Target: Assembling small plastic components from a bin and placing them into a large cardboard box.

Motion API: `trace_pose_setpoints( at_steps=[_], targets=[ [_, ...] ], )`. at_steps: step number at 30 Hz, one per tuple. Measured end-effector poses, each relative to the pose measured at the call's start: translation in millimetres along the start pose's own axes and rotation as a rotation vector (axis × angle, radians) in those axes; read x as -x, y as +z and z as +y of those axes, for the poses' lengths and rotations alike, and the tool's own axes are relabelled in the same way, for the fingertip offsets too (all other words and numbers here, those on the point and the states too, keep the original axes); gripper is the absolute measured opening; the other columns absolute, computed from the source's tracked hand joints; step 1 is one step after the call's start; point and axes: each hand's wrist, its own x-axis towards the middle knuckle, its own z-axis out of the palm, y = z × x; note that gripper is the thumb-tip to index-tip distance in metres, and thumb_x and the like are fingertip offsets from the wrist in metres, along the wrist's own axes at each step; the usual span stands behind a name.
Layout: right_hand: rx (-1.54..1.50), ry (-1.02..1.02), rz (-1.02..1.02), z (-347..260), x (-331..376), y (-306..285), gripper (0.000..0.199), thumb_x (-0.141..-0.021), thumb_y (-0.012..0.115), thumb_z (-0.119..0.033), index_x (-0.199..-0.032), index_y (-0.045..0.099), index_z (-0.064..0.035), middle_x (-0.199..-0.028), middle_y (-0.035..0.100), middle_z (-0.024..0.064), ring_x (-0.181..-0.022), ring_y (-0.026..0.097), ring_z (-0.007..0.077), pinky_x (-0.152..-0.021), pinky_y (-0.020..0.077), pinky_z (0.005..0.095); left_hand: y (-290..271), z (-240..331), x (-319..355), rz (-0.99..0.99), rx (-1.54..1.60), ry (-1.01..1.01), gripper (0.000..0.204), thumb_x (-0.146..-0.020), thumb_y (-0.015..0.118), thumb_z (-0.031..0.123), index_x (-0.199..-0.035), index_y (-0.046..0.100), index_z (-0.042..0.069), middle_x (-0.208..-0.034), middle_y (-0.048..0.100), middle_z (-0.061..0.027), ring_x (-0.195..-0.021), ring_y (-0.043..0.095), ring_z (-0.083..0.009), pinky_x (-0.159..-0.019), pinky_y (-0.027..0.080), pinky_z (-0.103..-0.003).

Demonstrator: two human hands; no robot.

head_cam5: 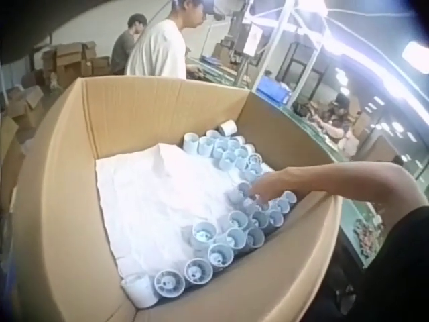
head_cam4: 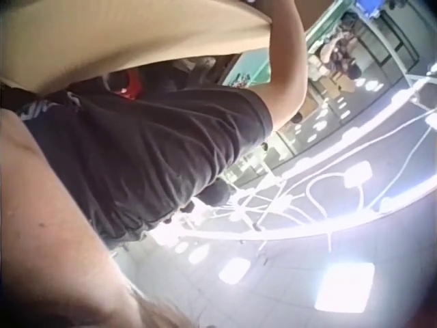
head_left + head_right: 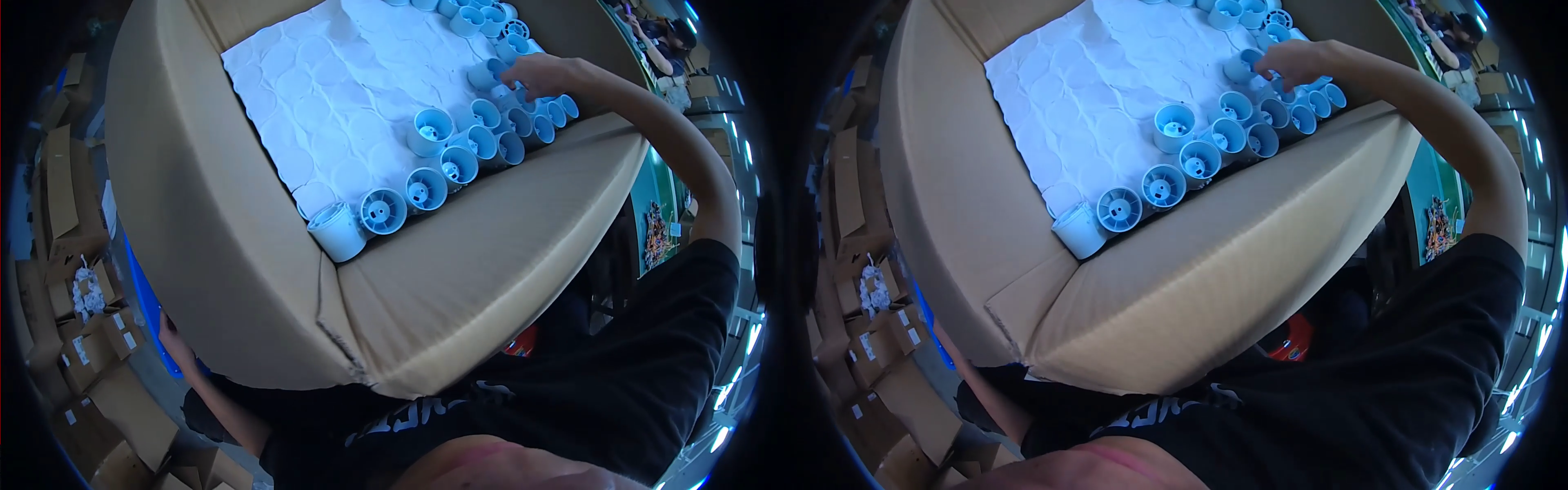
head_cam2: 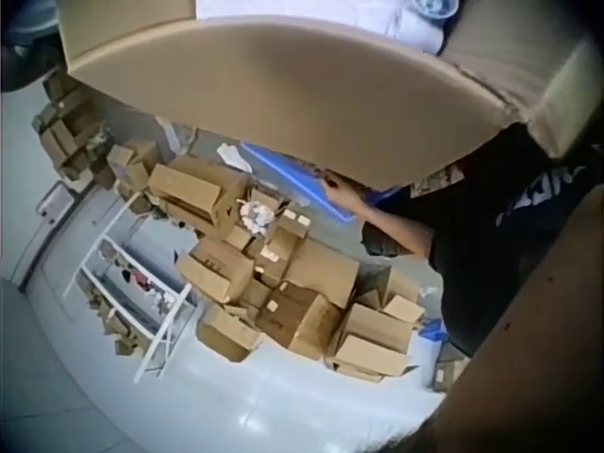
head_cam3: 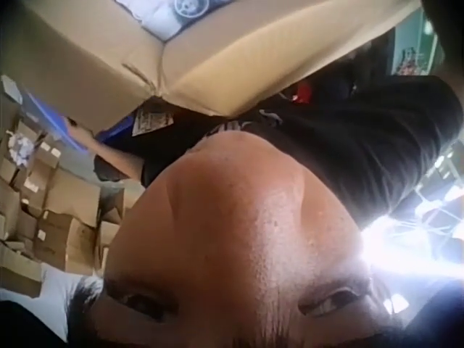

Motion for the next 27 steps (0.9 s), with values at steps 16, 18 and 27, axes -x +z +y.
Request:
trace_pose_setpoints(
  at_steps=[16, 18, 27],
  targets=[
    [0.000, -0.008, 0.539, -3.4, -18.4, -17.1, 0.045, -0.067, 0.080, -0.023, -0.096, 0.053, -0.0022, -0.086, 0.064, 0.0156, -0.080, 0.062, 0.0347, -0.066, 0.0505, 0.0406, 6.2, 38.5, 13.6, -0.006, -0.060, -0.097, 0.019, -0.094, 0.049, 0.014, -0.096, 0.055, -0.004, -0.079, 0.059, -0.0084, -0.075, 0.053, -0.0135, -0.071, 0.045, -0.028],
    [-0.069, -0.097, 0.428, 0.7, -17.4, -19.4, 0.046, -0.066, 0.079, -0.024, -0.096, 0.052, -0.0017, -0.085, 0.063, 0.0156, -0.079, 0.061, 0.0362, -0.067, 0.0496, 0.0427, 9.3, 35.6, 25.8, 0.005, -0.119, -0.080, 0.019, -0.094, 0.050, 0.014, -0.097, 0.056, -0.004, -0.081, 0.060, -0.0089, -0.077, 0.054, -0.0138, -0.072, 0.045, -0.028],
    [0.289, -0.184, 0.469, 84.8, -46.9, -7.4, 0.016, -0.069, 0.063, -0.017, -0.075, 0.058, -0.0033, -0.074, 0.059, 0.0175, -0.074, 0.060, 0.0356, -0.065, 0.0467, 0.0466, -10.2, 0.4, 42.6, 0.150, -0.202, 0.094, 0.023, -0.090, 0.056, 0.019, -0.104, 0.062, 0.002, -0.092, 0.065, -0.0166, -0.084, 0.065, -0.0273, -0.071, 0.049, -0.032]
  ],
)
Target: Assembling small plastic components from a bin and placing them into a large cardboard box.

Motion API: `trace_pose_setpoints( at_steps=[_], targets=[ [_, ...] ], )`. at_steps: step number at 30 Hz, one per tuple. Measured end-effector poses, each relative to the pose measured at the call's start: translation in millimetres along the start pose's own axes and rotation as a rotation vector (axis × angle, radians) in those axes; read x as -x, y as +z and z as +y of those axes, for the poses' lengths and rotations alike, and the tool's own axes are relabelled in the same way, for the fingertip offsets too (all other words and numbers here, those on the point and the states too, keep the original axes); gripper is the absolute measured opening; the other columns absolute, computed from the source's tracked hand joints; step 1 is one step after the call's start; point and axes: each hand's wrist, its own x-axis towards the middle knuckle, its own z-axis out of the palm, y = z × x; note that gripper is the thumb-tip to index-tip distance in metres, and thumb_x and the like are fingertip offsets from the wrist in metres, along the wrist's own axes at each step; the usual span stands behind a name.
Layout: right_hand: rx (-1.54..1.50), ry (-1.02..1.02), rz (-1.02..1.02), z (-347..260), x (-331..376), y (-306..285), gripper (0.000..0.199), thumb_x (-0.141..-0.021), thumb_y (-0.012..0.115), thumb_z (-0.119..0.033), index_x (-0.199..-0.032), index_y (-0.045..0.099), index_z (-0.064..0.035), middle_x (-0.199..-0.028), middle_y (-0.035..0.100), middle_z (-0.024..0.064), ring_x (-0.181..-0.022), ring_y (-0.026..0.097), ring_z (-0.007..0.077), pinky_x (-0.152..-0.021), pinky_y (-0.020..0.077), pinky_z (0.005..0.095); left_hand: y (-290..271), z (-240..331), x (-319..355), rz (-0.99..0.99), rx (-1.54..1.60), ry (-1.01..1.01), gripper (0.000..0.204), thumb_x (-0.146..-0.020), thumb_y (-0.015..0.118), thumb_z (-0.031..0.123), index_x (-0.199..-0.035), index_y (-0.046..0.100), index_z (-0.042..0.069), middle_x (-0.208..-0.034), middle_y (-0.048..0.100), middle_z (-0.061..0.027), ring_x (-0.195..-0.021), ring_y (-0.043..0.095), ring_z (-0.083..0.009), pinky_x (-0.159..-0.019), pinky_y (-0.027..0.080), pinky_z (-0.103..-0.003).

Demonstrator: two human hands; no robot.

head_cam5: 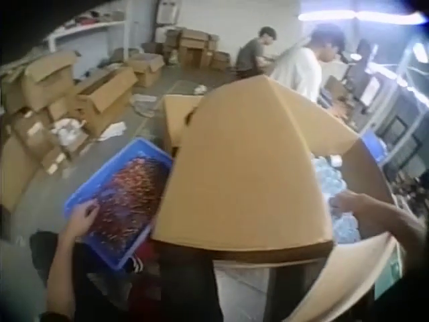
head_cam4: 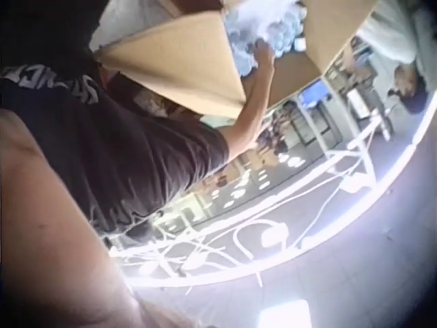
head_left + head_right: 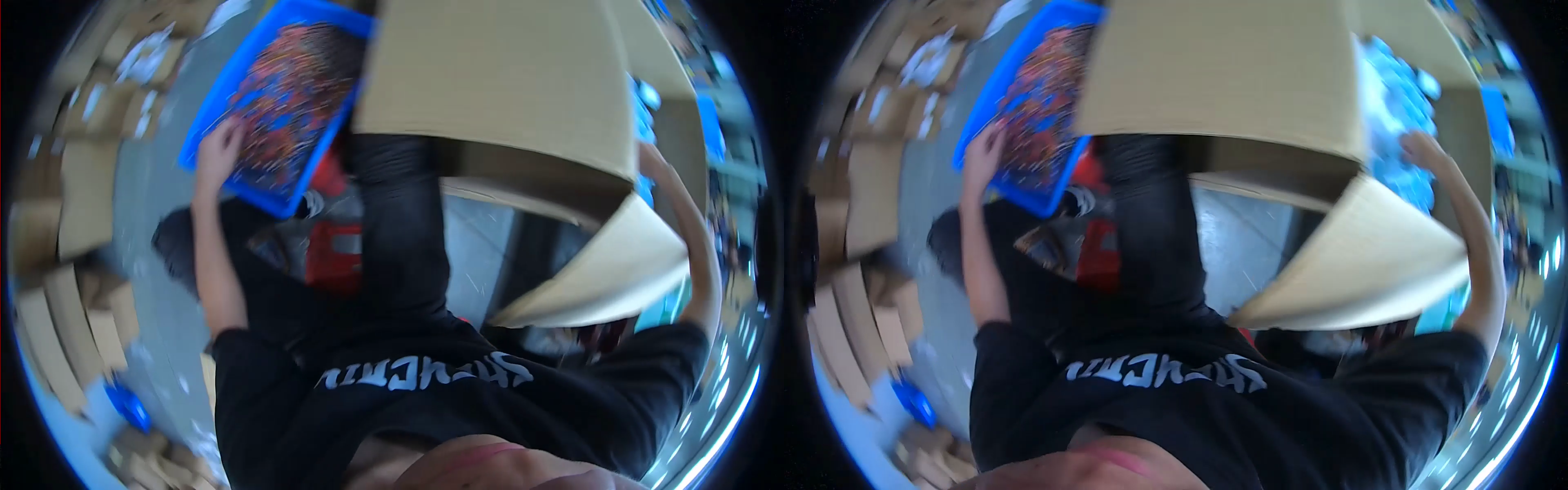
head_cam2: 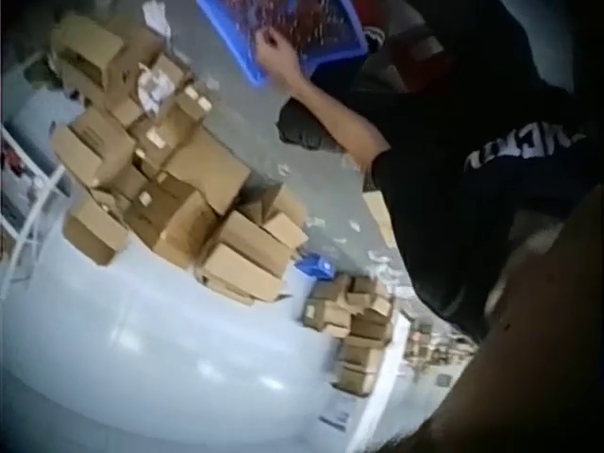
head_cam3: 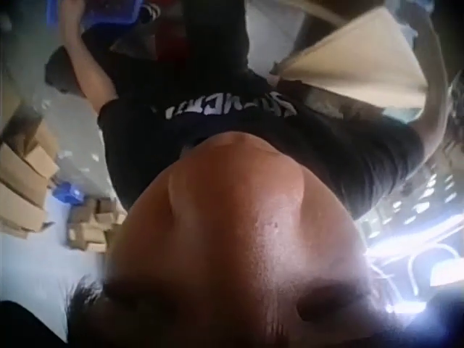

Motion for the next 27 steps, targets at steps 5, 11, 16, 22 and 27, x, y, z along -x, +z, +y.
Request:
trace_pose_setpoints(
  at_steps=[5, 11, 16, 22, 27],
  targets=[
    [-0.028, 0.513, 0.623, 37.7, 77.0, -117.9, 0.021, -0.087, 0.056, -0.021, -0.096, 0.063, -0.0039, -0.085, 0.063, 0.0193, -0.078, 0.063, 0.0295, -0.069, 0.0473, 0.0381, -13.6, 40.9, -29.4, -0.060, 0.062, 0.028, 0.022, -0.089, 0.055, 0.023, -0.091, 0.059, 0.001, -0.089, 0.064, -0.0174, -0.082, 0.063, -0.0323, -0.068, 0.048, -0.036],
    [-0.929, 0.849, 1.517, -283.6, 126.6, -209.9, 0.024, -0.086, 0.055, -0.025, -0.095, 0.062, -0.0036, -0.087, 0.061, 0.0115, -0.076, 0.056, 0.0228, -0.069, 0.0450, 0.0330, 15.3, -11.9, -88.3, -0.445, -0.099, 0.309, 0.039, -0.089, 0.050, 0.019, -0.124, 0.050, 0.002, -0.115, 0.058, -0.0233, -0.107, 0.056, -0.0353, -0.089, 0.045, -0.040],
    [-0.912, -0.347, 1.304, -579.3, 68.7, -184.8, 0.020, -0.070, 0.063, -0.020, -0.066, 0.048, -0.0061, -0.065, 0.049, 0.0091, -0.060, 0.050, 0.0289, -0.054, 0.0394, 0.0398, 22.5, -11.0, -116.4, -0.525, -0.190, 0.213, 0.028, -0.089, 0.053, 0.013, -0.113, 0.055, -0.001, -0.102, 0.063, -0.0184, -0.095, 0.060, -0.0294, -0.083, 0.046, -0.036],
    [-0.944, -0.093, 0.897, -629.8, -160.7, -180.3, 0.022, -0.069, 0.066, -0.027, -0.068, 0.065, -0.0045, -0.067, 0.062, 0.0143, -0.064, 0.062, 0.0334, -0.056, 0.0481, 0.0448, 2.8, -42.2, -107.4, -0.467, -0.198, 0.235, 0.027, -0.093, 0.049, 0.020, -0.101, 0.057, -0.004, -0.084, 0.059, -0.0132, -0.079, 0.055, -0.0211, -0.072, 0.043, -0.033],
    [-0.592, -0.252, 0.807, -635.7, -290.7, -253.8, 0.016, -0.068, 0.062, -0.021, -0.067, 0.068, -0.0072, -0.077, 0.068, 0.0128, -0.071, 0.067, 0.0288, -0.059, 0.0518, 0.0400, -18.0, -36.5, -91.5, -0.279, 0.901, -0.312, 0.041, -0.096, 0.042, 0.035, -0.118, 0.053, 0.002, -0.106, 0.058, -0.0058, -0.096, 0.055, -0.0170, -0.084, 0.043, -0.032]
  ],
)
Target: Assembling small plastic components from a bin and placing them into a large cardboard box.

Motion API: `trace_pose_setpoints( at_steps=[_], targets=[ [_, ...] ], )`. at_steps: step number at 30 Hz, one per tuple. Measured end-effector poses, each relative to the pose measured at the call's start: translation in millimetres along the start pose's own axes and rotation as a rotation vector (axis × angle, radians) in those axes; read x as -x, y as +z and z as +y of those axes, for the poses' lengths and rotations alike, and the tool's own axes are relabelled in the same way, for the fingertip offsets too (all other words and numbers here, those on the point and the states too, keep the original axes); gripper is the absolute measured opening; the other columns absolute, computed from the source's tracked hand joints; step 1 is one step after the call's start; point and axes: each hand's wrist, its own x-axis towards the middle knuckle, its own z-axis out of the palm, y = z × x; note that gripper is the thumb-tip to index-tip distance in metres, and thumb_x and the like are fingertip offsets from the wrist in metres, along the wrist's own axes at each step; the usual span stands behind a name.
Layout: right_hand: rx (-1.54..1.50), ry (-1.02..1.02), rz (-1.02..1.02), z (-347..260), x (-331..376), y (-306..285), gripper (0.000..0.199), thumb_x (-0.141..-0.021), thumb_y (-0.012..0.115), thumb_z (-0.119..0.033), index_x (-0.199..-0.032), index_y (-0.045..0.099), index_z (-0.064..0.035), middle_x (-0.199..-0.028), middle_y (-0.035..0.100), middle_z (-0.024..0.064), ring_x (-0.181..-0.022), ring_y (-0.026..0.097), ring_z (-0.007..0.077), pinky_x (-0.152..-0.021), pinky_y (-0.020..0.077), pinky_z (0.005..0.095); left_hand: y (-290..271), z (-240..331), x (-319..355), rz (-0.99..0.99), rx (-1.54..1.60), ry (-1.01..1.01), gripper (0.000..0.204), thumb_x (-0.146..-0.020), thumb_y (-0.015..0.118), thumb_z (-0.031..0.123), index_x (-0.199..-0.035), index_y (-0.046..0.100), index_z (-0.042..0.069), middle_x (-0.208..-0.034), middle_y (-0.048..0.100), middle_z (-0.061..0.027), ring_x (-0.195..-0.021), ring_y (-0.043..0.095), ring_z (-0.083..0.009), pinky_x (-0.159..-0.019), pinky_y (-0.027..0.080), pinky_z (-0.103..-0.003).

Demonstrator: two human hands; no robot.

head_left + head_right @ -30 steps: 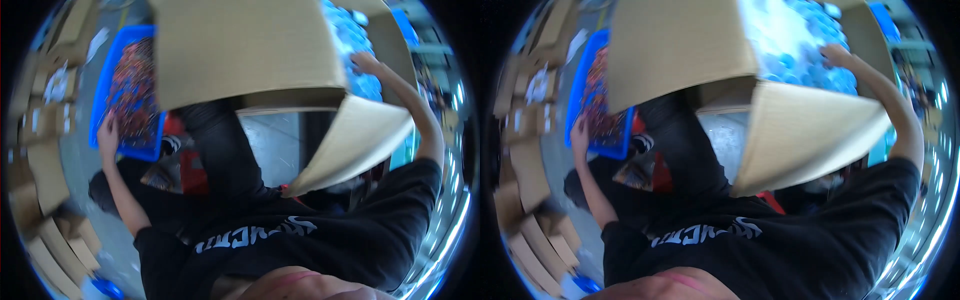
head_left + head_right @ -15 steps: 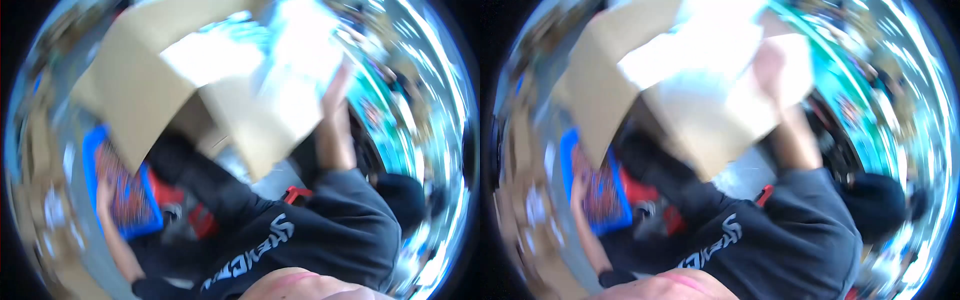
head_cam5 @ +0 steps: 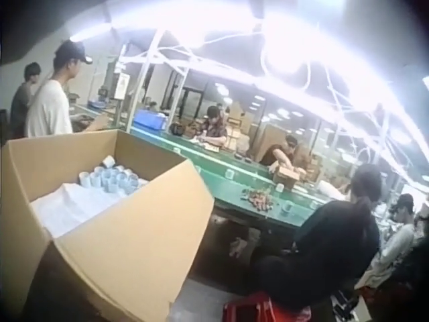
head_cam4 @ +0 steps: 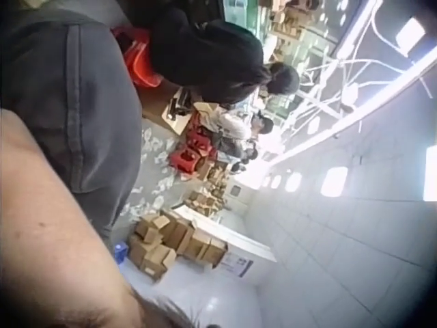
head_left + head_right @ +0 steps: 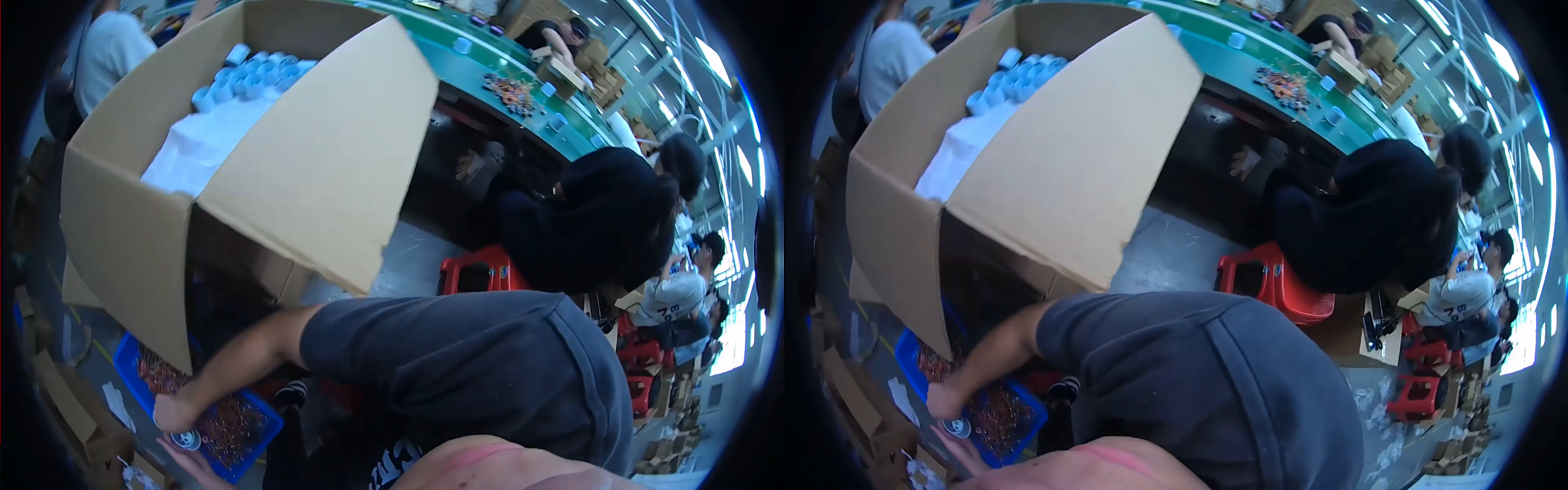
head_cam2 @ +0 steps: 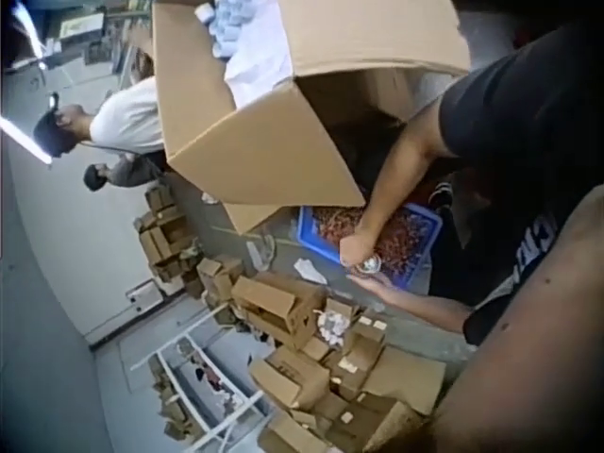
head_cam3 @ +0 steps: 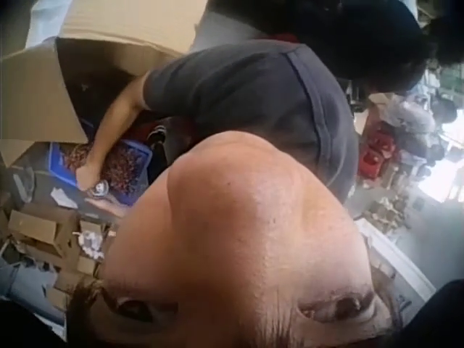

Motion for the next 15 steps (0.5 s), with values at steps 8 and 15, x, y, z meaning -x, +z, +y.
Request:
trace_pose_setpoints(
  at_steps=[8, 15],
  targets=[
    [0.013, 0.041, -0.303, -11.5, -51.0, 76.9, 0.017, -0.069, 0.062, -0.024, -0.079, 0.073, -0.0157, -0.085, 0.069, 0.0067, -0.074, 0.065, 0.0244, -0.062, 0.0457, 0.0441, -108.7, -134.6, -60.5, 0.053, -0.116, 0.064, 0.038, -0.096, 0.040, 0.031, -0.126, 0.048, 0.008, -0.115, 0.055, -0.0064, -0.103, 0.055, -0.0174, -0.089, 0.046, -0.033],
    [0.027, 0.120, -0.399, 38.6, -42.1, 13.2, 0.025, -0.081, 0.052, -0.013, -0.103, 0.063, -0.0058, -0.096, 0.066, 0.0181, -0.087, 0.065, 0.0345, -0.077, 0.0511, 0.0456, 39.7, -14.5, -25.6, 0.154, 0.113, -0.090, 0.031, -0.092, 0.048, 0.029, -0.103, 0.062, 0.003, -0.094, 0.063, -0.0053, -0.081, 0.058, -0.0151, -0.075, 0.044, -0.030]
  ],
)
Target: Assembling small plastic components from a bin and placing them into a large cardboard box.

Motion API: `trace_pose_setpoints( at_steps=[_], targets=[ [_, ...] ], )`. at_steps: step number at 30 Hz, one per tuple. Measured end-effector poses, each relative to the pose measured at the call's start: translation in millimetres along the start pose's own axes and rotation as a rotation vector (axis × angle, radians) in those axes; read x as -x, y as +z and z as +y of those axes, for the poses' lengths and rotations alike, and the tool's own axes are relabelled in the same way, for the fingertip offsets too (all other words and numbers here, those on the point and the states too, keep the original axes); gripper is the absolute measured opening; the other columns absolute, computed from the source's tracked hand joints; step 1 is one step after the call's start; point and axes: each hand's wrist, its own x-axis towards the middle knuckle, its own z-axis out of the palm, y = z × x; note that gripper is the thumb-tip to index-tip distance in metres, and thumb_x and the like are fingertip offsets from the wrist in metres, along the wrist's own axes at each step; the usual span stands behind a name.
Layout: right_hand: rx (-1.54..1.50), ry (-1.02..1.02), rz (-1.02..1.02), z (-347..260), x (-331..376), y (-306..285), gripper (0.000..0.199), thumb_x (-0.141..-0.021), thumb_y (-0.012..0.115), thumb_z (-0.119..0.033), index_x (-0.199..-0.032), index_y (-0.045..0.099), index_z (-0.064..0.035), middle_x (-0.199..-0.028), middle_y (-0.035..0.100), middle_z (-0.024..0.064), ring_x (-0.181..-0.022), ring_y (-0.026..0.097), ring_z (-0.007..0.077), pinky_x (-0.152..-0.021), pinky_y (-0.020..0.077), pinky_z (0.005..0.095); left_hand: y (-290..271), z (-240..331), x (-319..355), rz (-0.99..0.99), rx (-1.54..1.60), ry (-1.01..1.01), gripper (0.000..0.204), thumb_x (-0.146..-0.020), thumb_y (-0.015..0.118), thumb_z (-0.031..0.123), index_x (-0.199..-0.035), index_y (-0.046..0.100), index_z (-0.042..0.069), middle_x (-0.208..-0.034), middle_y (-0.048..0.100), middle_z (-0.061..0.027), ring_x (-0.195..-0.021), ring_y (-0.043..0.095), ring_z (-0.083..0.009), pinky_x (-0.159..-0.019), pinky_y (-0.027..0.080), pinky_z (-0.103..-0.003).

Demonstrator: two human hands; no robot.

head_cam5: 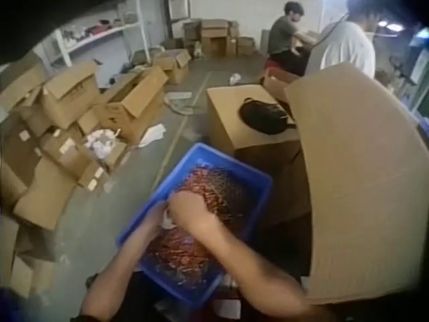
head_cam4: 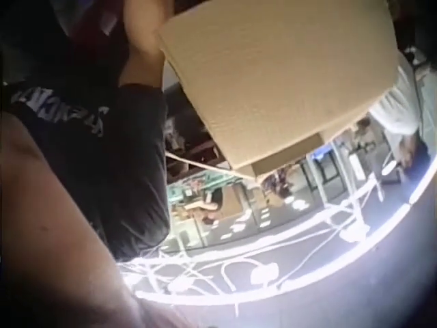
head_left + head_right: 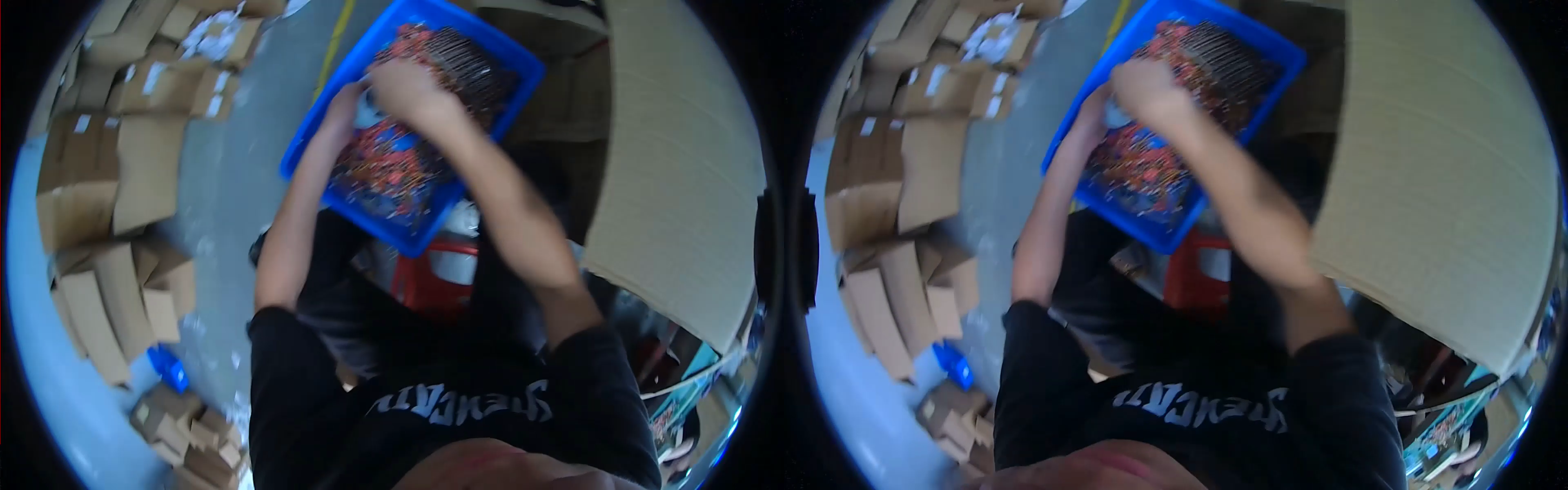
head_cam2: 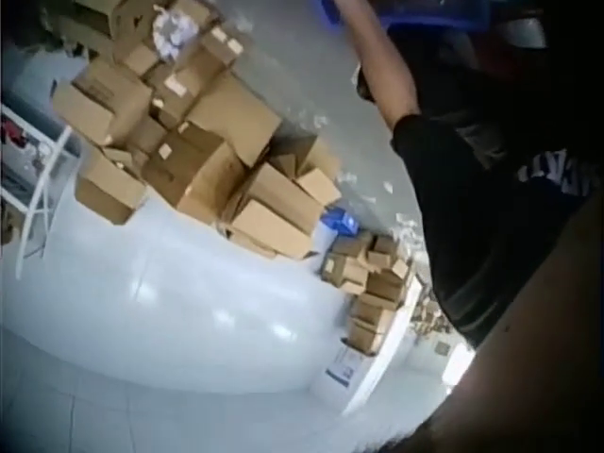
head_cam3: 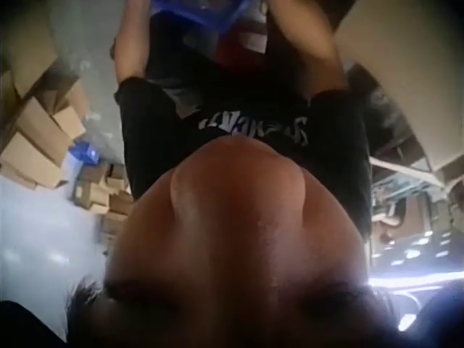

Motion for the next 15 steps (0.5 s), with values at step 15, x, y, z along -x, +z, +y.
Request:
trace_pose_setpoints(
  at_steps=[15],
  targets=[
    [0.133, -0.236, -0.224, 24.8, 12.9, 69.9, 0.022, -0.074, 0.065, -0.014, -0.095, 0.068, -0.0078, -0.097, 0.066, 0.0124, -0.093, 0.064, 0.0297, -0.077, 0.0527, 0.0426, -22.0, 77.7, 57.7, -0.115, 0.727, 0.265, 0.039, -0.091, 0.041, 0.037, -0.099, 0.059, 0.004, -0.087, 0.063, -0.0126, -0.077, 0.061, -0.0256, -0.062, 0.049, -0.036]
  ],
)
